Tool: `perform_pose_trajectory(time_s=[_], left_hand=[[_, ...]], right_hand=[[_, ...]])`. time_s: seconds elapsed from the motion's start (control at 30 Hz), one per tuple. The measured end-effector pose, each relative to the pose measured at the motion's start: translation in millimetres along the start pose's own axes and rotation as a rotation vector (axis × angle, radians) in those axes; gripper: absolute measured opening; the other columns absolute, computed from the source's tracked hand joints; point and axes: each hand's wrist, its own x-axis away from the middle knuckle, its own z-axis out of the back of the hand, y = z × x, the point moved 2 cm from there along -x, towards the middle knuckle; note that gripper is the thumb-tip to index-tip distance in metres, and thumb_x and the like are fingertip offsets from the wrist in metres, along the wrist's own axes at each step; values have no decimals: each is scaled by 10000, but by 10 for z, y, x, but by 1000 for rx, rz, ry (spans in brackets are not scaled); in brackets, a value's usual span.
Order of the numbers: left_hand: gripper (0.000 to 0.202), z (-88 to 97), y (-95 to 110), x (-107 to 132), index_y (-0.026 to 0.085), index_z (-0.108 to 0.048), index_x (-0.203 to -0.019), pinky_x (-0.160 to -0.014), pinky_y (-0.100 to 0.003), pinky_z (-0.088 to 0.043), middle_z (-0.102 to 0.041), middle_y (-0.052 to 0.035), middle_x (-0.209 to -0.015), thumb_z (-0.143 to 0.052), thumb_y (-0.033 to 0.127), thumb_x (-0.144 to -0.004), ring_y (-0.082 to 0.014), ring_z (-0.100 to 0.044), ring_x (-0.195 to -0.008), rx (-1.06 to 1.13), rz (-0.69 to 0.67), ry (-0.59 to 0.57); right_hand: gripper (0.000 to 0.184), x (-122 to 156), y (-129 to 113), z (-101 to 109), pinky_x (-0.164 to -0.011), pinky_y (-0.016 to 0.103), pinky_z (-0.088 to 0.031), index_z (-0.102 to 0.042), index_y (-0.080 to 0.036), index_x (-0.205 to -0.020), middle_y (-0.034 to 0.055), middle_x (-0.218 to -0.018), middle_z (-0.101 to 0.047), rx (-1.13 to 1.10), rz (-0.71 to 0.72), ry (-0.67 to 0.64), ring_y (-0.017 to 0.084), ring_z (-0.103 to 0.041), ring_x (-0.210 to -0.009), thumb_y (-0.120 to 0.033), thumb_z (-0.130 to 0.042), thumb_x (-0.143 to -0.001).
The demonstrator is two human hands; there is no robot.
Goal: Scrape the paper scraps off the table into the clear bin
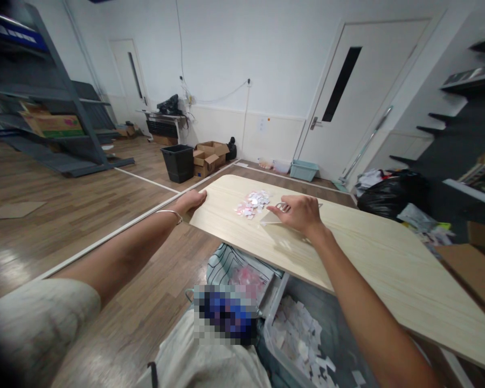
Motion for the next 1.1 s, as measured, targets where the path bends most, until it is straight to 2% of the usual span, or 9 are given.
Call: perform_pose_trajectory(time_s=[0.13,0.23,0.33,0.43,0.7,0.83,0.93,1.03,1.1], left_hand=[[760,-12,-4,-3,90,-888,-1671,-1199,-425,-682,-826,-306,-1721,-448,579,-1291,-443,-844,-1595,4,18,-27],[769,-17,-4,-8,100,-881,-1693,-1215,-423,-676,-819,-299,-1737,-453,598,-1290,-443,-836,-1609,9,21,-34],[770,-22,-3,-16,87,-872,-1702,-1229,-425,-670,-803,-302,-1759,-469,594,-1286,-447,-831,-1615,13,24,-39],[752,-30,-5,-28,79,-877,-1689,-1235,-427,-666,-810,-304,-1748,-496,577,-1275,-447,-836,-1606,20,23,-40],[733,-58,-12,-52,91,-884,-1679,-1236,-463,-684,-845,-281,-1708,-495,548,-1258,-466,-820,-1624,33,16,-28],[725,-49,-5,-39,82,-883,-1682,-1263,-479,-675,-840,-293,-1707,-512,540,-1259,-475,-819,-1624,32,14,-30],[729,-40,-2,-32,72,-882,-1677,-1251,-471,-679,-832,-298,-1719,-507,535,-1255,-471,-828,-1611,28,13,-34],[742,-42,-3,-38,73,-879,-1677,-1230,-454,-681,-827,-292,-1732,-488,540,-1255,-466,-827,-1611,21,11,-36],[734,-49,-6,-46,76,-886,-1664,-1218,-441,-682,-835,-288,-1722,-482,531,-1254,-463,-827,-1609,16,12,-37]], right_hand=[[746,-91,-178,-98,-715,422,-283,-612,-298,-648,126,-665,-734,44,-30,-39,303,-693,-711,-898,-701,-1083],[709,-116,-344,-125,-718,416,-268,-594,-292,-648,100,-652,-698,28,51,-96,274,-648,-695,-845,-716,-1075],[672,-86,-427,-88,-711,415,-255,-515,-298,-642,71,-631,-645,-27,149,-130,238,-571,-665,-783,-713,-1063],[681,-16,-392,-11,-698,419,-249,-470,-308,-644,58,-630,-616,-74,226,-142,222,-520,-646,-790,-672,-1080],[747,291,-156,337,-661,427,-296,-484,-324,-667,23,-601,-561,-138,352,-191,215,-490,-602,-870,-645,-1151],[801,463,-41,560,-631,431,-307,-499,-323,-672,22,-588,-558,-129,335,-193,210,-488,-574,-929,-615,-1182],[870,472,62,687,-617,435,-316,-515,-325,-660,27,-564,-538,-104,233,-76,210,-470,-543,-1049,-563,-1140],[900,402,69,700,-627,444,-317,-524,-333,-659,48,-564,-549,-49,133,32,233,-504,-554,-1129,-532,-1079],[883,372,-17,626,-640,445,-310,-523,-330,-653,67,-576,-578,-16,141,14,246,-537,-578,-1099,-538,-1086]])
